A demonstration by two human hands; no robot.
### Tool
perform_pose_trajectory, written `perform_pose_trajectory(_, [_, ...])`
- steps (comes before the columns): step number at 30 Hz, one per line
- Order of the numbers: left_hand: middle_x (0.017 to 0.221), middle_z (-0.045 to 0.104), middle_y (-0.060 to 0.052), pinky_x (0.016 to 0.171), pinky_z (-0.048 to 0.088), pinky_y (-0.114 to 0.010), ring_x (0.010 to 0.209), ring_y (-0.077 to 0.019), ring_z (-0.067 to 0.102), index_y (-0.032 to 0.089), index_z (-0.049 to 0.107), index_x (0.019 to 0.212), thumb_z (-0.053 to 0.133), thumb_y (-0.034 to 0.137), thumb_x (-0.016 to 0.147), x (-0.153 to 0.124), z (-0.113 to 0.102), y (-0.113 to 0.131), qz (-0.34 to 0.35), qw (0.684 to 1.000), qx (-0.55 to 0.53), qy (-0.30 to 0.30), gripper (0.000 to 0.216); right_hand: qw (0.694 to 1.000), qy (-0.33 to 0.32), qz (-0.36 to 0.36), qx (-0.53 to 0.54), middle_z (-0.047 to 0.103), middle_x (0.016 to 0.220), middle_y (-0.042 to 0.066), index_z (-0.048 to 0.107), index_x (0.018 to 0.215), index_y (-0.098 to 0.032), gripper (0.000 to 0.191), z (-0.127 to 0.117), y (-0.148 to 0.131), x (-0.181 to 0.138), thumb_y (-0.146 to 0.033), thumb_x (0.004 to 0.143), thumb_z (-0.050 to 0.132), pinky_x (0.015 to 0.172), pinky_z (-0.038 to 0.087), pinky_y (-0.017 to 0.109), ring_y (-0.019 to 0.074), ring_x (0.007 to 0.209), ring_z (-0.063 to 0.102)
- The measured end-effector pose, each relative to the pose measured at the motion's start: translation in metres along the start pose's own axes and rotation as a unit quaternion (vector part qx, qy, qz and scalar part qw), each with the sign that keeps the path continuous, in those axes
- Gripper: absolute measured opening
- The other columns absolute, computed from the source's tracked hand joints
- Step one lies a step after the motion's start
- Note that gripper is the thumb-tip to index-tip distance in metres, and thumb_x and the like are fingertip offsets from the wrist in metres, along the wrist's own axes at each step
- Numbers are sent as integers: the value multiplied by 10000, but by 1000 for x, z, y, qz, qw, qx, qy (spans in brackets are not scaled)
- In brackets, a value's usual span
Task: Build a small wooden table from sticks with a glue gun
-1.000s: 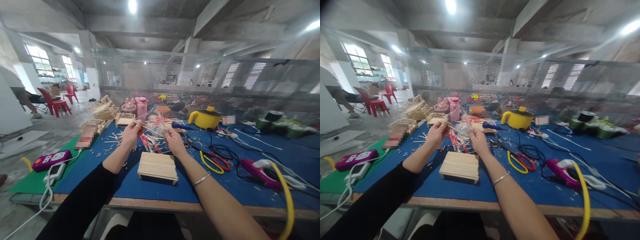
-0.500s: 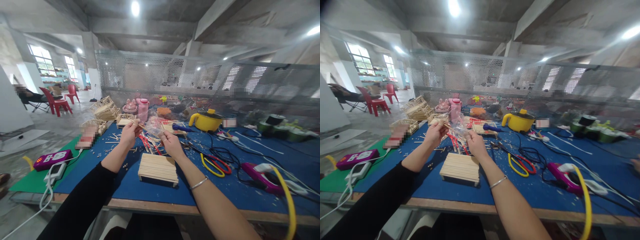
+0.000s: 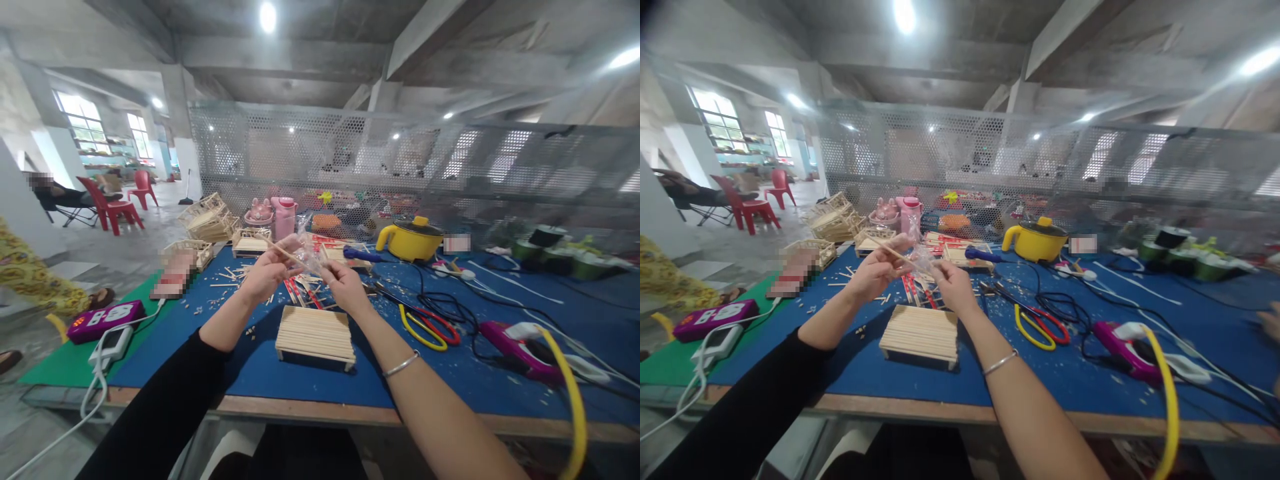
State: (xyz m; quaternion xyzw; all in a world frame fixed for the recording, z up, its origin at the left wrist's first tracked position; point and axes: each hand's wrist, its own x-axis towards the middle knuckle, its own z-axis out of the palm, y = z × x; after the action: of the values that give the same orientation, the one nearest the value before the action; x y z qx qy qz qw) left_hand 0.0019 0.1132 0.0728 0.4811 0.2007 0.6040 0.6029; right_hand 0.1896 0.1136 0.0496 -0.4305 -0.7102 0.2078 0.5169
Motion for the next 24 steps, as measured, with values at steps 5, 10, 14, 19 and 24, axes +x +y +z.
perform_pose_trajectory(5, [948,699,-6,640,537,-223,747,-114,650,207,662,917,689,92,639,10,-7,-13,22,998,29,44,301,1000,11,8,-2,558,609,-12,692,950,-162,321,-1,-3,-2,-373,839,476,628,396,278,161,595,492])
perform_pose_trajectory(10, [638,653,7,410,415,-186,455,-82,543,156,667,804,799,287,598,13,-5,-23,5,998,47,50,277,998,-55,5,8,553,561,-28,727,898,-187,292,9,-14,-7,-374,814,520,590,393,268,144,548,478])
perform_pose_trajectory(14, [589,632,20,396,378,-164,448,-73,532,162,626,741,774,305,615,13,-5,-24,15,995,42,87,241,997,-69,14,21,592,613,-19,699,995,-186,336,10,-18,-7,-414,824,521,557,387,256,131,537,476])
perform_pose_trajectory(19, [660,664,40,440,406,-142,527,-80,596,208,535,813,676,193,615,17,-10,-21,23,987,27,154,244,997,-52,41,39,571,589,-28,634,912,-185,340,4,-11,-5,-474,863,462,452,328,236,99,432,401])
perform_pose_trajectory(24, [568,605,72,484,470,-186,472,-89,588,220,515,906,612,136,595,15,-9,-23,-6,987,41,155,336,997,-42,48,43,527,538,-26,532,586,-191,390,5,-6,-6,-490,836,511,465,316,239,98,458,400])
